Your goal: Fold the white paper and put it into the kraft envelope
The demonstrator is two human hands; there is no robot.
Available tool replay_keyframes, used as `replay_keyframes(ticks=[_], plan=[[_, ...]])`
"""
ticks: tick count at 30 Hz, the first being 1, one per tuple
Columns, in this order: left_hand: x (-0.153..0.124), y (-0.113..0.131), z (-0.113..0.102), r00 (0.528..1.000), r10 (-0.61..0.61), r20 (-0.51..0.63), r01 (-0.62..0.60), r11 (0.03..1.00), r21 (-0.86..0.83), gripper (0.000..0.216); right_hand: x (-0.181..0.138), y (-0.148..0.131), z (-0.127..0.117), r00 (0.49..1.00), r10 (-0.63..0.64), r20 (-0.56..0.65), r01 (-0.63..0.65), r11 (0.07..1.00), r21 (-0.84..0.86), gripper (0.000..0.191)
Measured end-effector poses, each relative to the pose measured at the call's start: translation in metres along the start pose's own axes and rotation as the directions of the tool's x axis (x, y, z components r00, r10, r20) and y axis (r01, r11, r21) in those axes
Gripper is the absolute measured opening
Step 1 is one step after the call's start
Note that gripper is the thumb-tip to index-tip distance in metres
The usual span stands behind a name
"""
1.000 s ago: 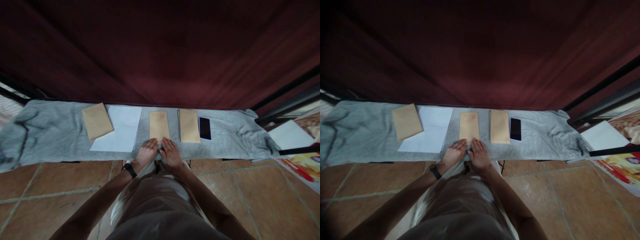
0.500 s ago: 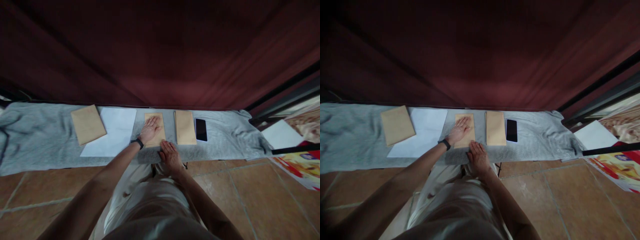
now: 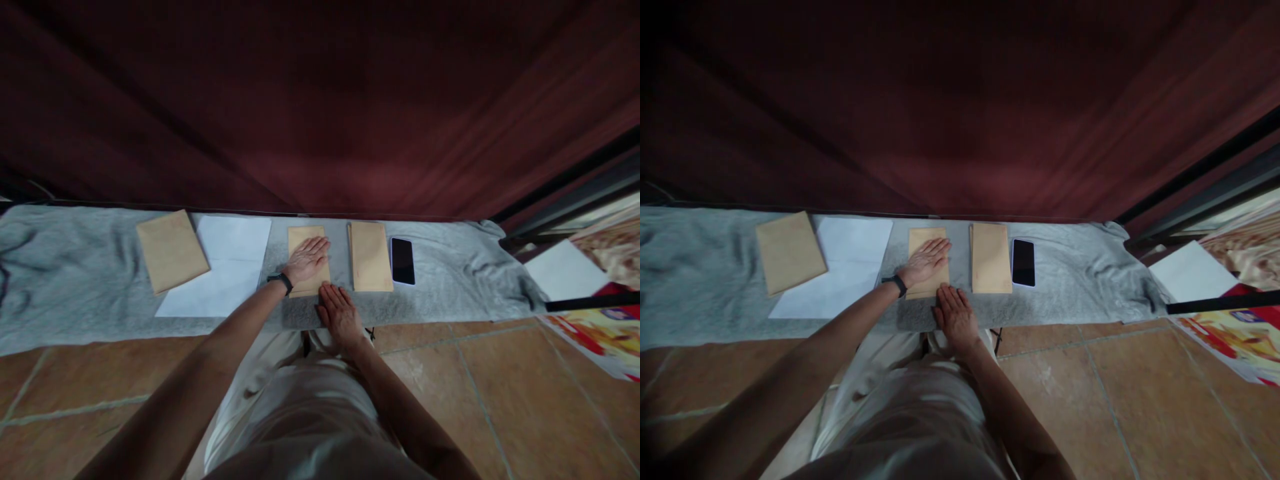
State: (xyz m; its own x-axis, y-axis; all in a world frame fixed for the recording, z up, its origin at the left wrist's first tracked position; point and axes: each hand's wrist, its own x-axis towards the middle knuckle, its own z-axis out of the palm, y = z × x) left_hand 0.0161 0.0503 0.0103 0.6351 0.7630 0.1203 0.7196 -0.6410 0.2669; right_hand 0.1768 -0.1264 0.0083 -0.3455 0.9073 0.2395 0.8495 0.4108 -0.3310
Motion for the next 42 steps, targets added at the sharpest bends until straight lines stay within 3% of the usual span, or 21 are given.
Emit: replay_keyframes(ticks=[11, 19, 23, 36, 42], plan=[[-0.062, 0.034, 0.006, 0.995, 0.028, 0.093, -0.019, 0.995, -0.096, 0.062, -0.003, 0.002, 0.006, 1.000, -0.006, -0.028, 0.006, 1.000, -0.027, 0.045], [-0.123, 0.059, 0.004, 0.999, 0.053, 0.011, -0.052, 0.998, -0.019, 0.065, -0.001, 0.002, 0.009, 1.000, 0.001, -0.015, -0.002, 0.999, -0.054, 0.048], [-0.145, 0.065, 0.000, 0.999, 0.008, -0.032, -0.007, 0.999, 0.032, 0.066, -0.002, 0.004, 0.006, 1.000, 0.003, -0.009, -0.003, 1.000, -0.011, 0.048], [-0.169, 0.075, -0.003, 0.989, -0.128, -0.075, 0.131, 0.991, 0.029, 0.067, 0.039, -0.008, 0.006, 0.980, -0.162, 0.116, 0.163, 0.987, 0.001, 0.053], [-0.176, 0.080, -0.001, 0.971, -0.220, -0.091, 0.223, 0.975, 0.017, 0.067, 0.035, -0.004, 0.010, 0.995, -0.072, 0.068, 0.076, 0.995, -0.062, 0.059]])
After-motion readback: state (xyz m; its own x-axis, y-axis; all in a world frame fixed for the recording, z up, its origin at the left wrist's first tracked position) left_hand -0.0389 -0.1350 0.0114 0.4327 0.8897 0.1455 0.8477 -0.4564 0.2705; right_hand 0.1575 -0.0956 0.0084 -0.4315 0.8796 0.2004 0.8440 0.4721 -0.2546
